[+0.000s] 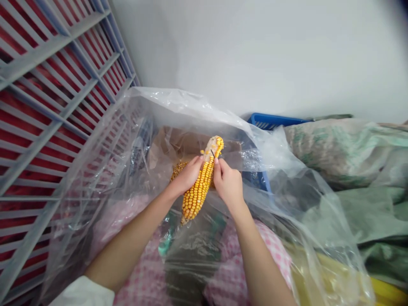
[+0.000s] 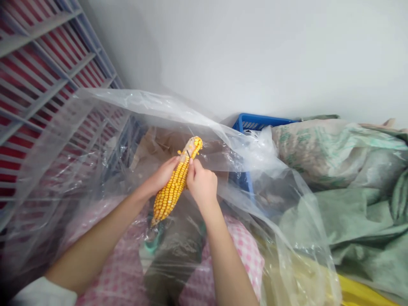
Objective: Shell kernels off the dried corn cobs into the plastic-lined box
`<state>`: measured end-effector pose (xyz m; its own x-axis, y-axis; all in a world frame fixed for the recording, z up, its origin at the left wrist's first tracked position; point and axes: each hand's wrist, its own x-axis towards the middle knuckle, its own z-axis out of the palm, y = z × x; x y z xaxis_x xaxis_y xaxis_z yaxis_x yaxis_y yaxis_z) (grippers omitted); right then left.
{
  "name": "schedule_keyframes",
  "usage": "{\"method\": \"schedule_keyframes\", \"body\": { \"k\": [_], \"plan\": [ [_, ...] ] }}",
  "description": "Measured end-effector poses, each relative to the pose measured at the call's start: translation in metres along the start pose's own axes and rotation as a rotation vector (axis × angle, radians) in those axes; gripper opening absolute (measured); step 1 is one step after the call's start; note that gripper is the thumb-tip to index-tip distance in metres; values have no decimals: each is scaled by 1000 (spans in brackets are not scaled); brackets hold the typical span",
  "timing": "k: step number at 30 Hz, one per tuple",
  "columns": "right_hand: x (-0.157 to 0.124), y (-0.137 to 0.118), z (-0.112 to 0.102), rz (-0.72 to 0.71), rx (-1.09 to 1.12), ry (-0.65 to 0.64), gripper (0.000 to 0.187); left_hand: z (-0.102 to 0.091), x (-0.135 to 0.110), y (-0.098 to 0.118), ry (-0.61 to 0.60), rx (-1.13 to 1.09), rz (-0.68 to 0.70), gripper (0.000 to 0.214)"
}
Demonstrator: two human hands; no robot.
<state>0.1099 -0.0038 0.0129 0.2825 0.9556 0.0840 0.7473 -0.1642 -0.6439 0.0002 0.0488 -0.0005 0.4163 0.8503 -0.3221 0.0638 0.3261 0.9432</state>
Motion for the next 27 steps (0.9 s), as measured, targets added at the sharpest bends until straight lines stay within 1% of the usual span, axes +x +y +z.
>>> {"method": "schedule_keyframes", "body": {
  "k": [2, 4, 5, 6, 8, 9, 11, 14, 16, 19, 20, 21, 22, 23, 25, 27],
  "plan": [
    [2, 3, -3, 32, 246, -24, 40, -2, 0, 4, -41, -85, -39, 28],
    [4, 6, -7, 86, 420, -31, 43, -4, -3, 7, -18, -41, -41, 30],
    [6, 8, -10, 111, 431, -7, 43, -5, -4, 8, 7, 12, -27, 31],
    [7, 9, -14, 127, 397, 35, 43, -6, -5, 8, 32, 71, -10, 32],
    [10, 12, -20, 135, 264, 125, 42, -8, -5, 7, 69, 166, 13, 35],
    [11, 13, -23, 138, 204, 151, 41, -9, -5, 6, 76, 192, 18, 36],
    [12, 14, -27, 152, 148, 155, 41, -9, -4, 5, 76, 230, 38, 38],
    [15, 17, -31, 175, 172, 107, 41, -4, -5, 4, 71, 324, 86, 38],
    [16, 19, -32, 213, 254, 35, 40, 0, -8, 4, 93, 432, 128, 36],
    [17, 22, -33, 355, 473, -130, 36, 9, -13, 1, 136, 652, 185, 32],
    [17, 22, -33, 389, 516, -158, 36, 12, -14, -1, 144, 715, 198, 31],
    [16, 22, -31, 392, 512, -152, 35, 15, -15, -2, 148, 756, 208, 30],
    [16, 21, -29, 365, 456, -108, 35, 17, -15, -4, 149, 768, 214, 29],
    [16, 21, -27, 314, 358, -38, 36, 19, -14, -5, 150, 754, 215, 29],
    [16, 19, -22, 190, 125, 97, 36, 21, -12, -6, 158, 681, 205, 29],
    [17, 19, -18, 103, -28, 147, 38, 19, -12, -2, 134, 568, 187, 30]
  ]
}}
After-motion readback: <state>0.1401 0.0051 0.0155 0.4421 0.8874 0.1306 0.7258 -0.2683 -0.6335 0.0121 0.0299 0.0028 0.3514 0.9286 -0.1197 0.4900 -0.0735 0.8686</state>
